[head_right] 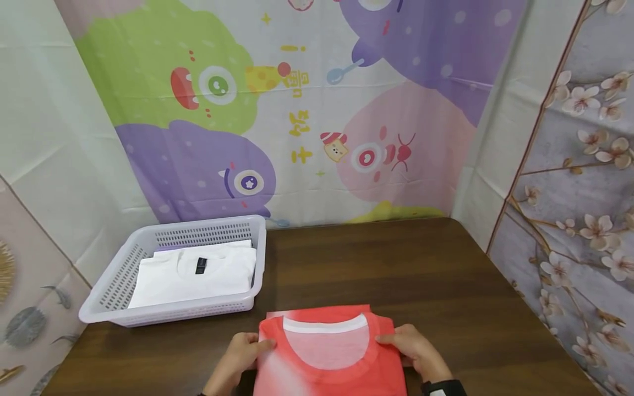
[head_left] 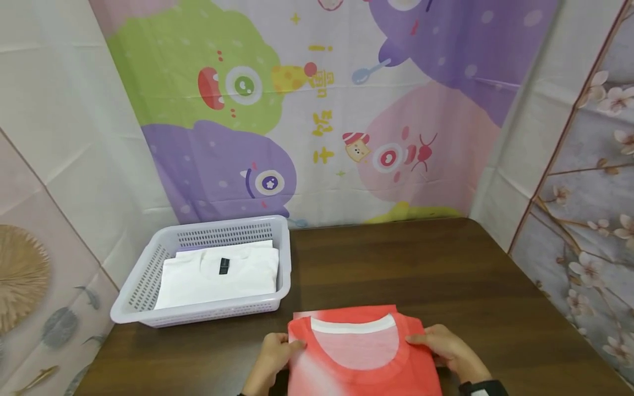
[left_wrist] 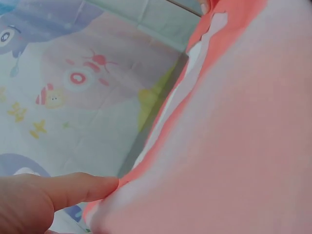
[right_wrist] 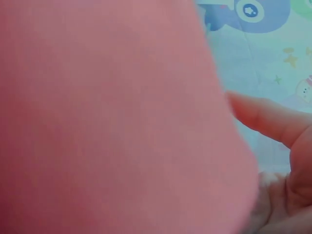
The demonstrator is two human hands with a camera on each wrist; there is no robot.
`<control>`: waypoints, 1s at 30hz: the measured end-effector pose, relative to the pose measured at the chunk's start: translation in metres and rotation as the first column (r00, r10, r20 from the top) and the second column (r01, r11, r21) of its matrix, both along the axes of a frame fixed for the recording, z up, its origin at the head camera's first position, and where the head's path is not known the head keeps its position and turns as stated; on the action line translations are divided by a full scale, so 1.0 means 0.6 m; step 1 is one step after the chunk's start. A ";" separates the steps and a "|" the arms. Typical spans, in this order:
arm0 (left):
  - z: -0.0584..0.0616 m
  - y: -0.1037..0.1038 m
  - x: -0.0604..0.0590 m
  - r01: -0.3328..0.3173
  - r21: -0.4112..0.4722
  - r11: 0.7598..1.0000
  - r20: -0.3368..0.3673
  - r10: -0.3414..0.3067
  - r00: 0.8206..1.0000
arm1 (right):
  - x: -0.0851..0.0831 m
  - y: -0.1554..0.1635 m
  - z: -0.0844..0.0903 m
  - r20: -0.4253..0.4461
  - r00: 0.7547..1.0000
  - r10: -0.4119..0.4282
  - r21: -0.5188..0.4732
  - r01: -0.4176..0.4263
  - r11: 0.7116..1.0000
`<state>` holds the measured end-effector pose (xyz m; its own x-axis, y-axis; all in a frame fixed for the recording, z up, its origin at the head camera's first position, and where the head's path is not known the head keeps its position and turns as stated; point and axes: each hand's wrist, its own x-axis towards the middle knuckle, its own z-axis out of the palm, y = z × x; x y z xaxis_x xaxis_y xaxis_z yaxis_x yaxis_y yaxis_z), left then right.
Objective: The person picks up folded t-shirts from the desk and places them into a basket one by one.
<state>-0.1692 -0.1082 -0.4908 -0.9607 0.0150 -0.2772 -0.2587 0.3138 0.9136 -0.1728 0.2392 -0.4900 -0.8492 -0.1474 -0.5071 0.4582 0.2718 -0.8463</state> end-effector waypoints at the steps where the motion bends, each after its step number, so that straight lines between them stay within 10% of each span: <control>1: 0.000 0.001 -0.002 -0.006 -0.002 1.000 -0.002 0.006 1.000 | -0.003 0.000 -0.001 -0.002 1.000 -0.002 0.004 0.002 1.000; 30: -0.008 0.024 -0.003 -0.113 -0.118 0.987 -0.139 0.096 0.986 | -0.018 -0.049 -0.010 -0.090 0.970 -0.226 0.134 0.237 0.962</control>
